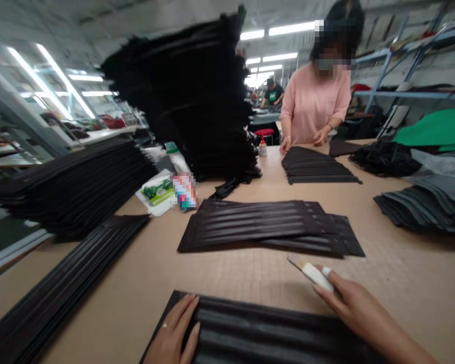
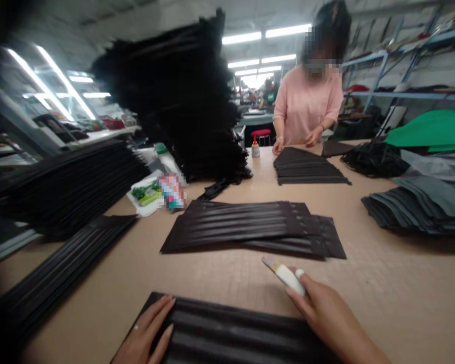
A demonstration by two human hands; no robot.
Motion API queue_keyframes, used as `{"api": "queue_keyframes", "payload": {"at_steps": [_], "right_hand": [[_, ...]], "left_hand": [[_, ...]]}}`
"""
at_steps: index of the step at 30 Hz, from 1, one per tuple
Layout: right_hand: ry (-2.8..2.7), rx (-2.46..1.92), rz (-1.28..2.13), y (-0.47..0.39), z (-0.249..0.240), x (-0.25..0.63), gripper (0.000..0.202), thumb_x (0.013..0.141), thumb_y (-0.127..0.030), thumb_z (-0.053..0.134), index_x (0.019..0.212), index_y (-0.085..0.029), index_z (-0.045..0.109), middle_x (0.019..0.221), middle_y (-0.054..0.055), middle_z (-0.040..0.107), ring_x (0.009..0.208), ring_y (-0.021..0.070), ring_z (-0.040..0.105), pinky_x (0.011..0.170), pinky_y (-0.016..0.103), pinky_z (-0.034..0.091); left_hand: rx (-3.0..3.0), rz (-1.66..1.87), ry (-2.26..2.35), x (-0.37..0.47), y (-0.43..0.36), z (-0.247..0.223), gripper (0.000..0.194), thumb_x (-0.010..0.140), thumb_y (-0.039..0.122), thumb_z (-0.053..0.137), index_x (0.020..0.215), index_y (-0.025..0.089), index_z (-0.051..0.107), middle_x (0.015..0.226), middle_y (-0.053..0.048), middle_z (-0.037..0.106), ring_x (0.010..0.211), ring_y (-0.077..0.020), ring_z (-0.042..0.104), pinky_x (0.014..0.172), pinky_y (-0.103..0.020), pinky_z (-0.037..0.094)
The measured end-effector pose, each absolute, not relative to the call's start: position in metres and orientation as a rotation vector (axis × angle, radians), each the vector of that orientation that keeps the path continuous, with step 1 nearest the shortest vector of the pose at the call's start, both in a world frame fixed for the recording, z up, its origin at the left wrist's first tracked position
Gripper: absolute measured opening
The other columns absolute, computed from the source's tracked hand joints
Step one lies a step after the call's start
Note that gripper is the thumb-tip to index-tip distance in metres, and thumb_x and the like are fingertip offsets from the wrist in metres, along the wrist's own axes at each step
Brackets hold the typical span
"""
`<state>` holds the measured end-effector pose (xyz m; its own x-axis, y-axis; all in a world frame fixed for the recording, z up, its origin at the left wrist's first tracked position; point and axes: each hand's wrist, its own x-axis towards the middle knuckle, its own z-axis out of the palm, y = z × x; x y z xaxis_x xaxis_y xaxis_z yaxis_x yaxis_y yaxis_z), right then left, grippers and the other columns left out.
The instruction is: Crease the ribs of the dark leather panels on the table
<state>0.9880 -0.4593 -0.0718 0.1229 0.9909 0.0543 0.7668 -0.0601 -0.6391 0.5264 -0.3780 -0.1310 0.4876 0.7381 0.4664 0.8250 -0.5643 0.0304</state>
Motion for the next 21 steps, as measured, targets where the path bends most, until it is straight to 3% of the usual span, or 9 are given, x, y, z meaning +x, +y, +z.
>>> {"api": "queue_keyframes", "payload": {"at_steps": [2,7,13,16,19,21], "right_hand": [[-1.780,-1.797,0.641,-0.447,-0.056,0.965,0.038,0.102,-0.053,0.046,0.114,-0.022,0.064,0.114,0.012,0.074,0.089,0.0262,0.073,0.075,0.034,0.055],[-1.894,-1.704,0.693,-0.429,-0.047,0.932,0.035,0.102,-0.053,0.048,0.114,-0.021,0.057,0.094,0.007,0.071,0.079,0.0223,0.067,0.068,0.031,0.047],[-2.082,-1.671,0.636,-0.419,-0.038,0.902,0.020,0.101,-0.041,0.046,0.088,-0.025,0.046,0.077,0.002,0.064,0.067,0.0200,0.061,0.062,0.030,0.039],[-2.183,-1.629,0.692,-0.406,-0.036,0.882,0.016,0.103,-0.036,0.040,0.100,-0.024,0.050,0.081,0.004,0.067,0.069,0.0212,0.064,0.062,0.030,0.039],[-2.358,-1.627,0.664,-0.387,-0.040,0.857,0.031,0.106,-0.042,0.035,0.122,-0.023,0.052,0.087,0.006,0.071,0.073,0.0238,0.066,0.061,0.030,0.038],[-2.502,-1.627,0.612,-0.374,-0.044,0.837,0.030,0.107,-0.042,0.034,0.115,-0.023,0.055,0.084,0.006,0.070,0.070,0.0235,0.065,0.059,0.030,0.035]], "left_hand": [[-2.585,-0.626,-1.446,0.538,-0.387,-0.118,0.049,0.099,0.031,0.053,0.147,0.023,0.050,0.145,-0.010,0.061,0.131,-0.0251,0.062,0.108,-0.042,0.057],[-2.683,-0.683,-1.551,0.550,-0.394,-0.110,0.043,0.100,0.025,0.053,0.142,0.020,0.053,0.146,-0.012,0.059,0.137,-0.0257,0.056,0.115,-0.047,0.051],[-2.785,-0.748,-1.550,0.546,-0.391,-0.101,0.037,0.100,0.021,0.051,0.137,0.019,0.057,0.143,-0.013,0.061,0.136,-0.0251,0.056,0.114,-0.049,0.051],[-2.822,-0.729,-1.559,0.541,-0.388,-0.098,0.036,0.100,0.019,0.050,0.135,0.017,0.059,0.142,-0.012,0.062,0.135,-0.0250,0.057,0.115,-0.050,0.051],[-2.805,-0.770,-1.561,0.538,-0.388,-0.100,0.037,0.099,0.018,0.052,0.135,0.017,0.060,0.142,-0.013,0.063,0.135,-0.0251,0.058,0.114,-0.050,0.052],[-2.776,-0.825,-1.555,0.539,-0.389,-0.103,0.037,0.098,0.017,0.053,0.134,0.017,0.060,0.141,-0.014,0.063,0.134,-0.0255,0.059,0.112,-0.050,0.053]]}}
